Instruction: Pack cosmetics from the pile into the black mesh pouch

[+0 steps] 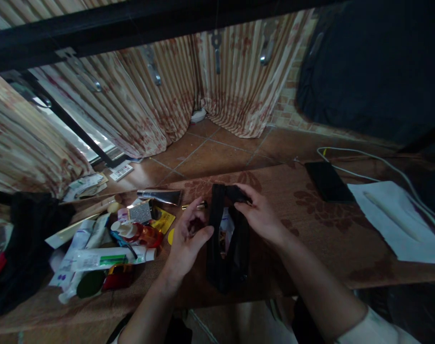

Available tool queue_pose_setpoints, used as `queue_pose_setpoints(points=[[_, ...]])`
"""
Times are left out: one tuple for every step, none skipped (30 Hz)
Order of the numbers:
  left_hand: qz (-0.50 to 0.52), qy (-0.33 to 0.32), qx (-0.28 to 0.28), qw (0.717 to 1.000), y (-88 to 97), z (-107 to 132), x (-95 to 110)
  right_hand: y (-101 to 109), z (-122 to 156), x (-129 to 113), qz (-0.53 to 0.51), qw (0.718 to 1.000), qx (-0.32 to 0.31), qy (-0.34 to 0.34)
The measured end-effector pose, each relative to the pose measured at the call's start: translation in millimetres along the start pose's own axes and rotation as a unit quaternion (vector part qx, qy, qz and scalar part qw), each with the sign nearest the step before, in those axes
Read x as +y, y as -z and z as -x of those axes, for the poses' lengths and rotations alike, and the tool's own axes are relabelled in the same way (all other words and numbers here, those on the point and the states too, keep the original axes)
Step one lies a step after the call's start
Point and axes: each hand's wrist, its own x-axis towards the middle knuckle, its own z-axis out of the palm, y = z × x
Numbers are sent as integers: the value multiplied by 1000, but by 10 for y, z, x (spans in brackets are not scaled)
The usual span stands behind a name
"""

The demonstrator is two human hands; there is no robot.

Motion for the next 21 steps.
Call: queue_pose_setpoints(points=[[-1,-3,3,1000,-4,-4,-4,-3,3,-1,-7,1000,-6,-1],[-2,-6,5,1000,-6,-9,-10,-4,6,-3,-13,1000,-10,-2],[-2,-8,5,1000,-8,-14,-16,-4,8,-3,-16,1000,-13,-3],[-1,-11,4,1000,-10,-20,-24,-4,10,-2,-17,1000,-15,-4],[0,-12,2,1000,-12,-24,-32,-3,10,1,-18,1000,-17,-3],[-1,-10,0,1000,-15,-29,-40,-3,9,4,-20,1000,-19,-2],[-5,-5,-2,1000,-19,-32,-47,-4,8,9,-21,1000,-21,1],[-15,2,-5,1000,-23,-35,-53,-5,7,13,-24,999,-24,3],[-26,10,-9,1000,-27,-36,-58,-6,6,17,-28,999,-26,4],[-36,17,-13,999,-31,-37,-60,-6,4,22,-31,999,-25,4],[-43,24,-16,999,-32,-37,-60,-3,2,26,-32,999,-23,4],[-47,27,-16,998,-31,-36,-58,5,0,31,-30,999,-21,4],[-48,27,-10,998,-28,-36,-54,17,-3,37,-26,1000,-18,1],[-46,23,1,999,-22,-36,-50,35,-7,44,-19,1000,-14,-3],[-45,19,15,999,-15,-36,-45,56,-10,53,-8,1000,-8,-6],[-44,13,31,998,-7,-36,-41,81,-13,60,6,1000,-2,-9],[-44,6,46,998,0,-34,-37,105,-15,66,22,1000,5,-12],[-44,1,58,997,4,-30,-34,127,-15,69,37,999,12,-14],[-44,-2,63,997,5,-25,-32,143,-14,67,49,998,19,-16],[-45,-5,61,997,1,-17,-30,151,-10,60,60,998,24,-21],[-46,-9,56,997,-7,-8,-29,152,-5,48,61,997,29,-25]])
